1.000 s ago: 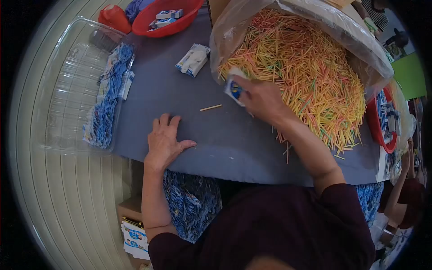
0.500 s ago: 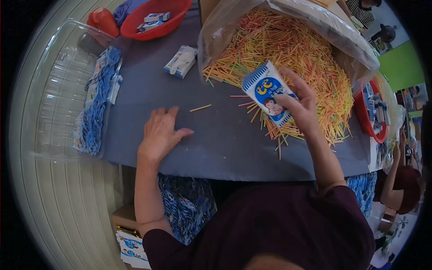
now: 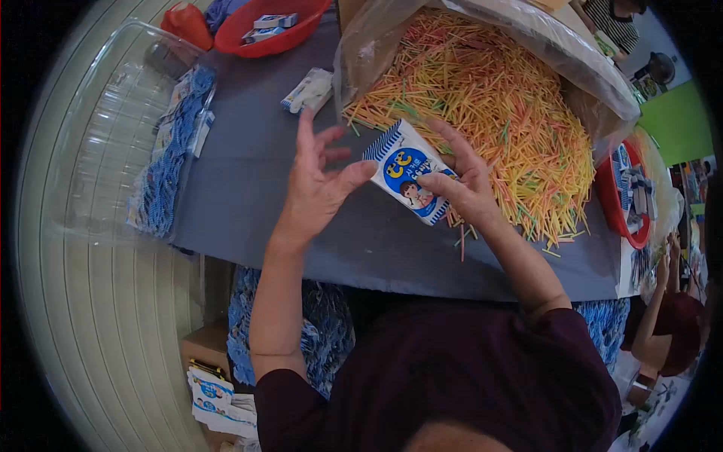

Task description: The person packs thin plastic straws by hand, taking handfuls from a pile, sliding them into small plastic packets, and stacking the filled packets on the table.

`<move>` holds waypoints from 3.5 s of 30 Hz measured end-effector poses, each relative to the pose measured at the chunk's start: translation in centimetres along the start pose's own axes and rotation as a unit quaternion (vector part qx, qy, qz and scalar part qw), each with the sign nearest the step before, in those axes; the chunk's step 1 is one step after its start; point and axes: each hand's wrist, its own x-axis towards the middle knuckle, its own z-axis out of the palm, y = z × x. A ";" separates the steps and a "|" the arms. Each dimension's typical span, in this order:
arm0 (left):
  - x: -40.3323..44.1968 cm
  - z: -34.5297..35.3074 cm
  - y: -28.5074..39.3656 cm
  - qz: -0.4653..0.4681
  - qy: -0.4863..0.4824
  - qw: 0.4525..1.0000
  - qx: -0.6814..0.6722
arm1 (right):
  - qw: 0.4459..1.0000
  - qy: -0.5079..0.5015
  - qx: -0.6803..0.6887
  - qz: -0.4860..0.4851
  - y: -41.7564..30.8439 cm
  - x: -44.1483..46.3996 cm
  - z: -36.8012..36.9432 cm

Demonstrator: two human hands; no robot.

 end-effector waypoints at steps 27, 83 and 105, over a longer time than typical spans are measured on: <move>-18.4 -4.7 -4.0 -0.032 0.409 0.890 -0.201 | 0.925 -0.376 0.004 0.047 6.4 3.8 18.4; -15.8 -4.6 -5.3 -0.173 0.440 0.843 -0.255 | 0.854 -0.438 -0.242 -0.142 4.4 2.9 17.7; -2.9 -2.1 -2.9 -0.216 0.038 0.952 -0.215 | 0.969 0.012 0.198 0.149 3.9 -2.4 10.5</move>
